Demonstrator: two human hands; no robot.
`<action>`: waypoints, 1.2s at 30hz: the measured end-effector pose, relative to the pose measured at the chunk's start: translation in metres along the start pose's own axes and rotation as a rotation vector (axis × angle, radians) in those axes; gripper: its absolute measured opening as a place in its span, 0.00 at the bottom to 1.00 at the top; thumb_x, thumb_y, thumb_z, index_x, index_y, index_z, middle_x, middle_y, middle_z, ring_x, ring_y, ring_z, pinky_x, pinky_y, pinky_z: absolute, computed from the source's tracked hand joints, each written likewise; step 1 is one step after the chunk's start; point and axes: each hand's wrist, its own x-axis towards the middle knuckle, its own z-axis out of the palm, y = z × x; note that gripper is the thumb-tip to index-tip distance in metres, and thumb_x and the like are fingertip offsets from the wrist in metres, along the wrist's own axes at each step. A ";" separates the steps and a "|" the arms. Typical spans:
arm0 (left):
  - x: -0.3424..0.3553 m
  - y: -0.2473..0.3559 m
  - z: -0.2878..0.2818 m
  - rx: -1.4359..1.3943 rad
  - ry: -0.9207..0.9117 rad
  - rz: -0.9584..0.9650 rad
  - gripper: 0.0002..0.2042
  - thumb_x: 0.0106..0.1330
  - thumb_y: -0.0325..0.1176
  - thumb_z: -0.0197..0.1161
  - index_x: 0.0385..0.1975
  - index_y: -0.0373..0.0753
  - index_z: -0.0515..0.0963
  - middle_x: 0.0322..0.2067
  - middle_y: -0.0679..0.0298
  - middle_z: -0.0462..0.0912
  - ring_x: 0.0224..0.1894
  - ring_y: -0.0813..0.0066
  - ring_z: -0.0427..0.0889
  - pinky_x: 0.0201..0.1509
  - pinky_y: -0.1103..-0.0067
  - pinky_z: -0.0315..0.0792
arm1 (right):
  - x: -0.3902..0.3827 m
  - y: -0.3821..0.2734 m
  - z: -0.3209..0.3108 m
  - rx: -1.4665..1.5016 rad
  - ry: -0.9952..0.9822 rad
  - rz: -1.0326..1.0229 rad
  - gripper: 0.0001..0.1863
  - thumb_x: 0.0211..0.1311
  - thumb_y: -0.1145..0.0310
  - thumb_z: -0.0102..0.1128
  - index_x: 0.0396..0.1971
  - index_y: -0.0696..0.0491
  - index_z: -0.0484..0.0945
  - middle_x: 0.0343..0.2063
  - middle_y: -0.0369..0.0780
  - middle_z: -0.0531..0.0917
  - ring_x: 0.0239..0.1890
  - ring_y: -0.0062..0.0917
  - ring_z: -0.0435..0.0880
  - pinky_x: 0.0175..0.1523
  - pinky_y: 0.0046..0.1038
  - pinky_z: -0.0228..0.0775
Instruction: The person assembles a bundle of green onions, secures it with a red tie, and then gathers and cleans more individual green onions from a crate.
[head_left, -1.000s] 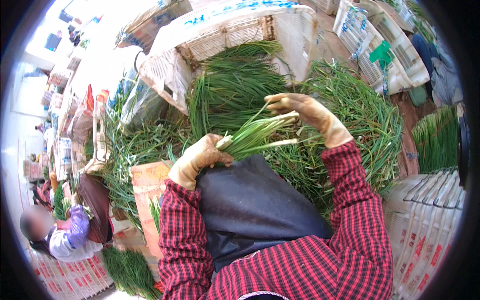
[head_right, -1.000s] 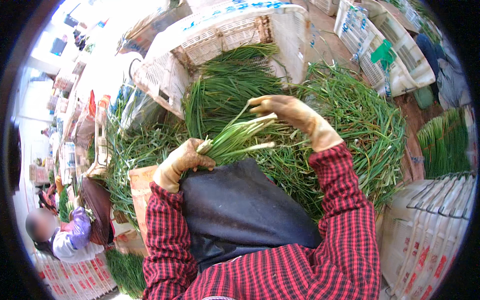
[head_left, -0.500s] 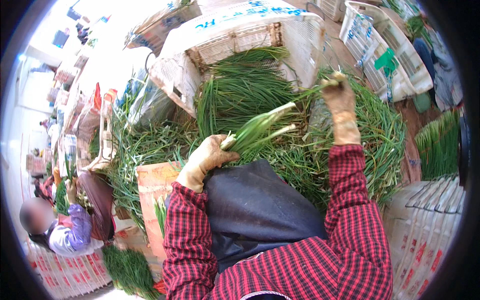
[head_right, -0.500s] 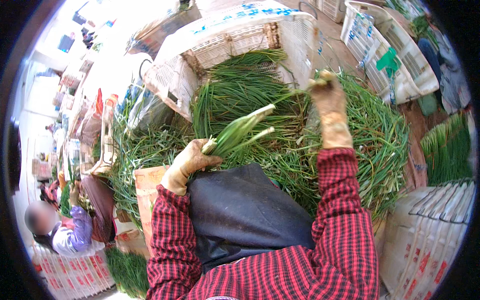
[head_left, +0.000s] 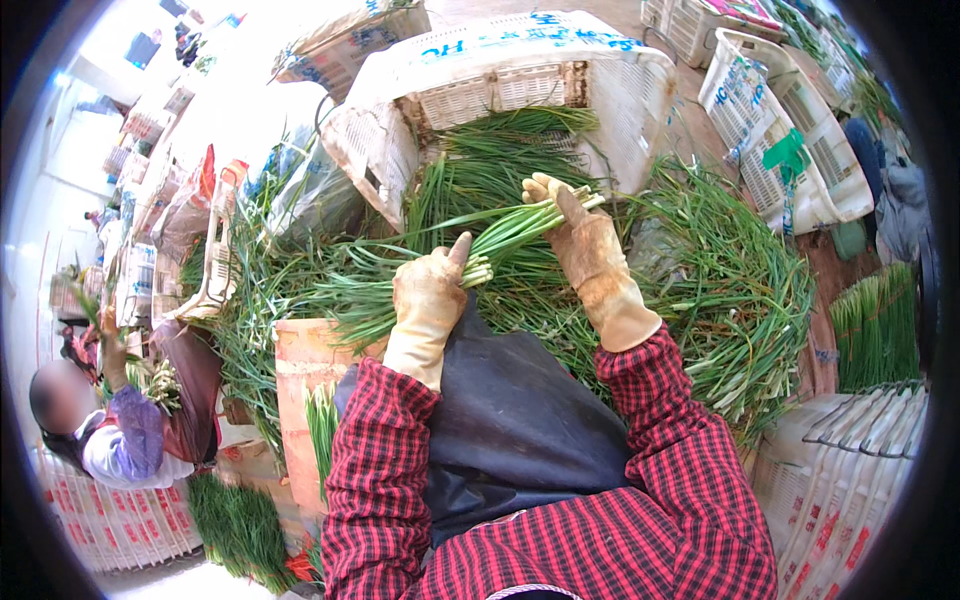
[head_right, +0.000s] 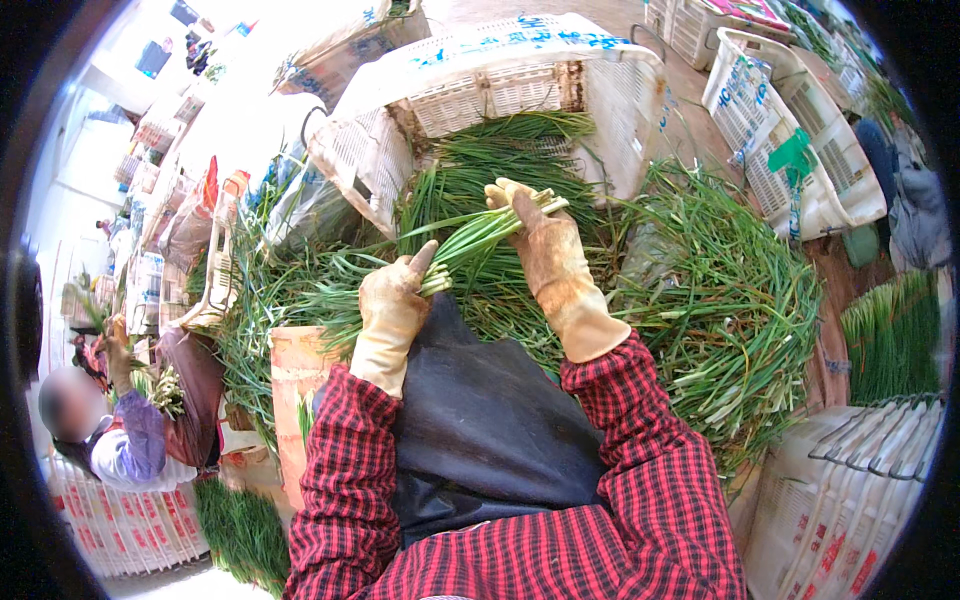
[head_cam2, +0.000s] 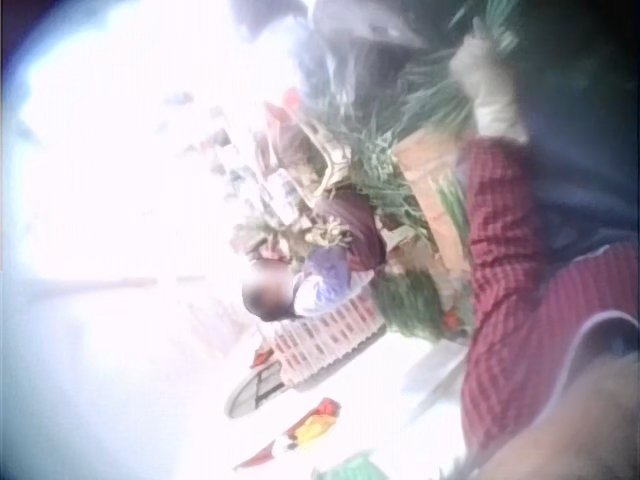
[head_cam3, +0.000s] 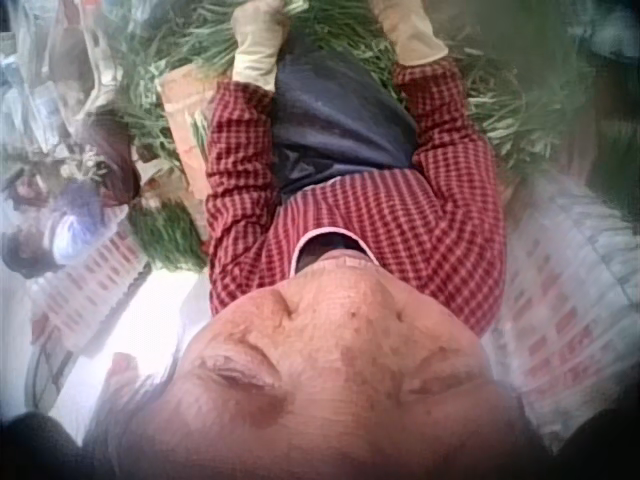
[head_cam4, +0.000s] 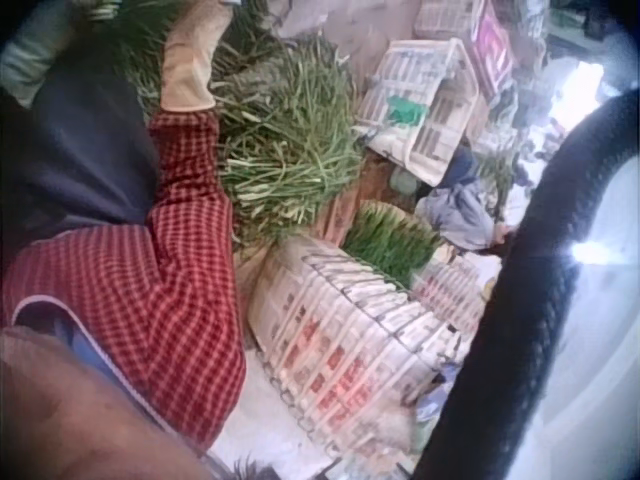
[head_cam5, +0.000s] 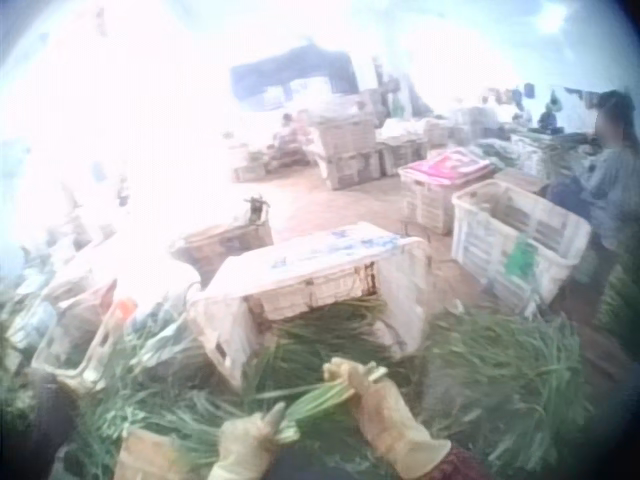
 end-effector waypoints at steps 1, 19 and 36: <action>-0.002 -0.002 0.000 -0.001 -0.001 -0.015 0.29 0.55 0.38 0.67 0.60 0.57 0.70 0.35 0.60 0.82 0.34 0.58 0.83 0.37 0.68 0.76 | 0.002 0.006 0.002 0.081 -0.049 -0.012 0.16 0.67 0.70 0.57 0.51 0.62 0.75 0.45 0.44 0.82 0.48 0.27 0.81 0.58 0.28 0.73; 0.006 -0.005 -0.033 -1.469 0.082 -0.195 0.20 0.65 0.20 0.57 0.59 0.37 0.72 0.52 0.65 0.80 0.46 0.82 0.78 0.49 0.85 0.73 | 0.015 0.009 0.025 -0.475 -0.377 0.154 0.08 0.66 0.73 0.57 0.42 0.56 0.79 0.38 0.40 0.85 0.34 0.19 0.82 0.41 0.23 0.77; 0.018 0.010 0.001 -1.394 -0.373 -0.605 0.21 0.60 0.25 0.67 0.53 0.33 0.73 0.30 0.63 0.83 0.28 0.77 0.81 0.35 0.82 0.76 | 0.028 0.058 0.002 -0.355 -0.533 0.100 0.19 0.71 0.54 0.49 0.50 0.51 0.80 0.40 0.35 0.84 0.42 0.19 0.80 0.52 0.24 0.71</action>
